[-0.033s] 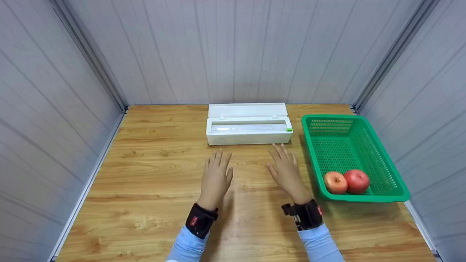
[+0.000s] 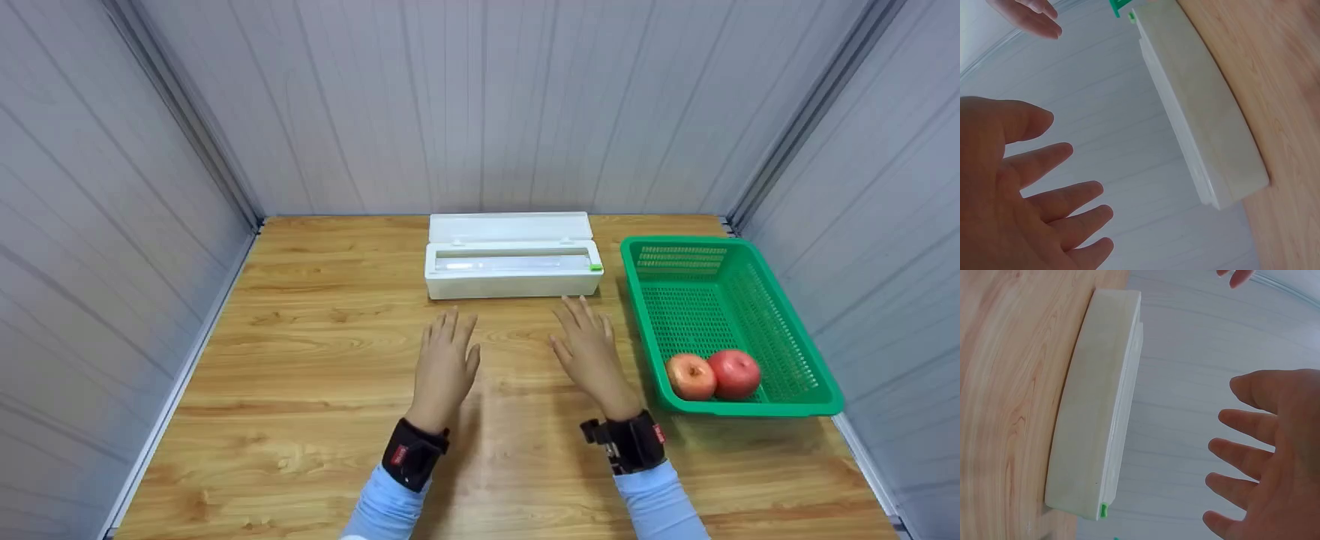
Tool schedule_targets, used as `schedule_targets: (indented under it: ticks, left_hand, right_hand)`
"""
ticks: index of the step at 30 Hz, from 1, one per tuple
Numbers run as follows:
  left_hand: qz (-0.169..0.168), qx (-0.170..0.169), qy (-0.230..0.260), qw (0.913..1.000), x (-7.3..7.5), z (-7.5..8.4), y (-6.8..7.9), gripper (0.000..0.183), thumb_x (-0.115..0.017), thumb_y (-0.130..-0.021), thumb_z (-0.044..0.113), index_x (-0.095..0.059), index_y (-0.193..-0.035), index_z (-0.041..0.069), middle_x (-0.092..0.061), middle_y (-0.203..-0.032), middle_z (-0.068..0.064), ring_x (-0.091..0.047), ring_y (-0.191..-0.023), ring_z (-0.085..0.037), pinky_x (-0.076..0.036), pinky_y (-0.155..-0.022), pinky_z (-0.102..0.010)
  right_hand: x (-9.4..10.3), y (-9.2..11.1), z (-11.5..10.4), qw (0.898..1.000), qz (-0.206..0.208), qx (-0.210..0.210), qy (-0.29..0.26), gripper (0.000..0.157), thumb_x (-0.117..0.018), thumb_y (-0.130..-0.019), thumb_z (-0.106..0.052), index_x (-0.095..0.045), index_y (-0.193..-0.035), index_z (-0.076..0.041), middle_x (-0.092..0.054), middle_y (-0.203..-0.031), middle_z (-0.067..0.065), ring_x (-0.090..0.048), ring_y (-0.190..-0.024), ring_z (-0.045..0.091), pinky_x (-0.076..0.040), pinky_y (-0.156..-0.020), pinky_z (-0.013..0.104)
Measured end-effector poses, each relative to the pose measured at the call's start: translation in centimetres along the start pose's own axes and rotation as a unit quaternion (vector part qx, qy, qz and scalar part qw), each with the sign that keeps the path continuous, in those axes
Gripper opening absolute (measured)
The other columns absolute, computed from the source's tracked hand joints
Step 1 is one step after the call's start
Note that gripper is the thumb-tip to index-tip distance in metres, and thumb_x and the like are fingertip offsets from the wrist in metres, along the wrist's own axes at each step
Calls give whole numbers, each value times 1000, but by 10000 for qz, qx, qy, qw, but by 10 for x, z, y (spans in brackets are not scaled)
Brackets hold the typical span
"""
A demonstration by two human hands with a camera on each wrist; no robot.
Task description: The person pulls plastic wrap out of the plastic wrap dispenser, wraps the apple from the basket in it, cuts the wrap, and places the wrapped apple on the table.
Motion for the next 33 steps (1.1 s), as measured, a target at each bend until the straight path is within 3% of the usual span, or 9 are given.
schedule_targets:
  ticks: [15,29,33]
  left_hand:
    - [-94,59,-66,9999,1,-12,-14,42,-61,-89,17,-53,-129,9,-47,-137,-22,-40,-131,-37,-32,-108,-54]
    - [-559,-275,-441,9971,0,-28,-66,38,-57,-90,18,-55,-126,7,-50,-135,-21,-45,-127,-38,-32,-109,-51]
    - [-929,-353,-535,9936,-5,-38,-82,37,-57,-90,17,-56,-126,7,-50,-134,-21,-44,-127,-37,-30,-110,-50]
  right_hand:
    - [-1,-21,10,9998,-199,63,50,46,-61,-89,-18,-48,-133,-6,-40,-144,16,-29,-137,37,-18,-112,58]
    - [4,-67,25,9975,-480,362,375,40,-55,-93,-19,-51,-128,-2,-44,-140,20,-37,-132,39,-29,-107,56]
    - [7,-78,29,9955,-648,461,509,37,-57,-91,-17,-54,-124,-1,-50,-134,21,-44,-126,37,-34,-104,56]
Point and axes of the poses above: each hand's wrist, its own y-axis away from the middle knuckle, its own x-axis out of the back of the hand, z = x × y, the point moved 1 cm from there along -y, towards the middle knuckle
